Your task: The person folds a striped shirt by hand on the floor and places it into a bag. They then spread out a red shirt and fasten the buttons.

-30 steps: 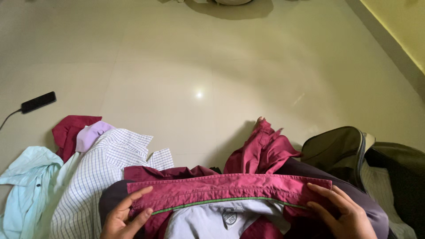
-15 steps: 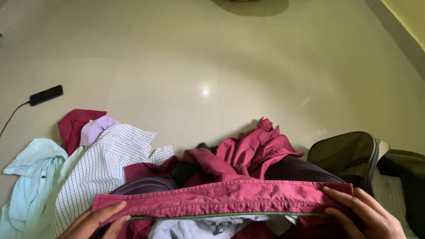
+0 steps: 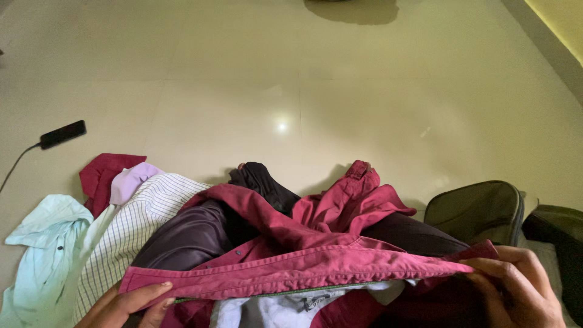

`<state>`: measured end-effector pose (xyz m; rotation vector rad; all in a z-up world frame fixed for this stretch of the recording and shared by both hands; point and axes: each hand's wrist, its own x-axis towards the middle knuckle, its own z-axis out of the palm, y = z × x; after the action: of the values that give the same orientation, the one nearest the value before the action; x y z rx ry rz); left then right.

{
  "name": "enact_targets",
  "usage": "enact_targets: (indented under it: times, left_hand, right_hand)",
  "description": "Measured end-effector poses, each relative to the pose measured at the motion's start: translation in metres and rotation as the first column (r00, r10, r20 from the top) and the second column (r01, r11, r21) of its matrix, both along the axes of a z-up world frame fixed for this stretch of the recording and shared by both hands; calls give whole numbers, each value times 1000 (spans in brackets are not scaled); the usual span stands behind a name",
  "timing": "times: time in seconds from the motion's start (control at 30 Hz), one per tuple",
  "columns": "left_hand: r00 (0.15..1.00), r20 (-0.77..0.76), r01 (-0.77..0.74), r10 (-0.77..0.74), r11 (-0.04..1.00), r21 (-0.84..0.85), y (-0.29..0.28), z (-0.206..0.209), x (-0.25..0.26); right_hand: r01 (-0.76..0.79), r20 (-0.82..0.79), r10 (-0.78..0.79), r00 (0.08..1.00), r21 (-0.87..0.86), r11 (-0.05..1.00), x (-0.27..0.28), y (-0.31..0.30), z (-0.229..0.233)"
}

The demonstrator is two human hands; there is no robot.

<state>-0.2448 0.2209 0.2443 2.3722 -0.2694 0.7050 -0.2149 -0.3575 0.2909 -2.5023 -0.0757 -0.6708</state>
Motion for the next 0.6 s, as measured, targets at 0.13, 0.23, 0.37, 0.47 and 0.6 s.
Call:
enact_targets:
  times: [0.13, 0.23, 0.37, 0.47, 0.6]
  left_hand:
    - [998, 15, 54, -54, 998, -20, -24, 43, 21]
    - [999, -28, -36, 33, 995, -94, -59, 74, 34]
    - [998, -28, -63, 58, 973, -221, -91, 92, 68]
    - [997, -42, -76, 68, 961, -266, -94, 90, 74]
    - [984, -175, -85, 28, 940, -329, -86, 79, 74]
  right_hand:
    - [1, 133, 0, 991, -12, 1000, 8, -4, -9]
    - [76, 91, -69, 993, -79, 994, 10, -8, -7]
    - [71, 60, -73, 996, 32, 997, 33, -6, 5]
    - [92, 62, -91, 994, -9, 996, 41, 3, 13]
    - [78, 28, -76, 997, -92, 993, 41, 14, 26]
